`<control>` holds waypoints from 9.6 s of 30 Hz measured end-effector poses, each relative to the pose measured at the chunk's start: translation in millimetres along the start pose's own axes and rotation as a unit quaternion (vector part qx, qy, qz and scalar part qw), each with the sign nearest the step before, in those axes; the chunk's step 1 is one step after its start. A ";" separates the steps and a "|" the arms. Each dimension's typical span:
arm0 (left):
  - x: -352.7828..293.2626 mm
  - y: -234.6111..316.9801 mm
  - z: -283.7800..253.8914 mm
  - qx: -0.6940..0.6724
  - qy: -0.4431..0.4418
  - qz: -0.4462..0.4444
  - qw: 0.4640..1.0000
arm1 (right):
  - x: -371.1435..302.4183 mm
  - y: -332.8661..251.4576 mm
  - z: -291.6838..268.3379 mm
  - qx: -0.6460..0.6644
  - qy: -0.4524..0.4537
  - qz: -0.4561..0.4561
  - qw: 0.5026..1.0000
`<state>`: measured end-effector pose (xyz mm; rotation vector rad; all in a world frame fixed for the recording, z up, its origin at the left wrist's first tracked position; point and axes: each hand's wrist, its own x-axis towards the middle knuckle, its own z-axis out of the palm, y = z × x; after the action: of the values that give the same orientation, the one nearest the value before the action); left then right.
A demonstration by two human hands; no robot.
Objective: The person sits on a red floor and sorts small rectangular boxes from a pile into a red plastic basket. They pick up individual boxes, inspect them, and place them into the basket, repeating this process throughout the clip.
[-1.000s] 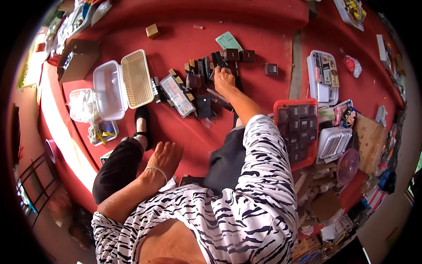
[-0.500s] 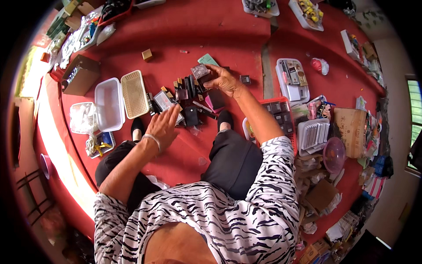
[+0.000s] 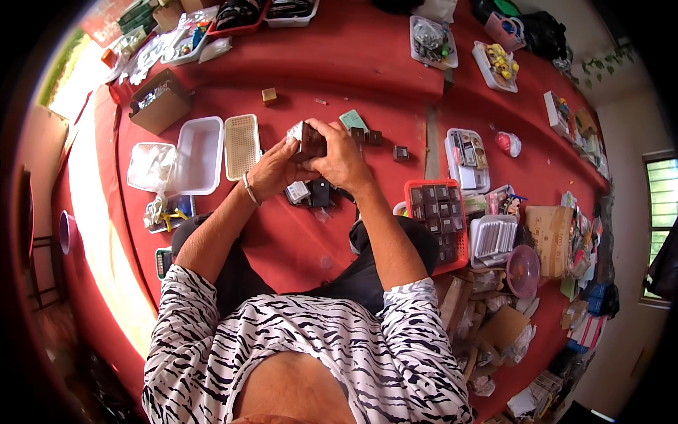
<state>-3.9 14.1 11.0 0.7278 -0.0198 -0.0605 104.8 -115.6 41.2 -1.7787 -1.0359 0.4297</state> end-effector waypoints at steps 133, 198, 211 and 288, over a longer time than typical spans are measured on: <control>7.1 -20.1 13.1 0.433 0.135 0.048 0.890 | 9.5 -25.3 -14.1 -0.083 0.160 -0.156 0.971; -7.7 -11.3 -22.1 0.023 0.108 -0.136 0.985 | -8.6 -8.7 -13.9 0.004 -0.045 0.079 0.996; -3.9 -10.5 20.9 0.092 0.096 -0.028 0.991 | -9.6 9.0 -13.7 -0.228 0.092 0.045 0.968; 2.5 16.4 -5.5 0.192 0.147 0.047 0.969 | -5.3 -18.7 -8.5 0.137 -0.107 -0.030 0.984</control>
<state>-0.4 29.8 17.8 1.1171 0.2237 0.1459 99.1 -122.1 60.6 -1.4755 -1.1186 0.7028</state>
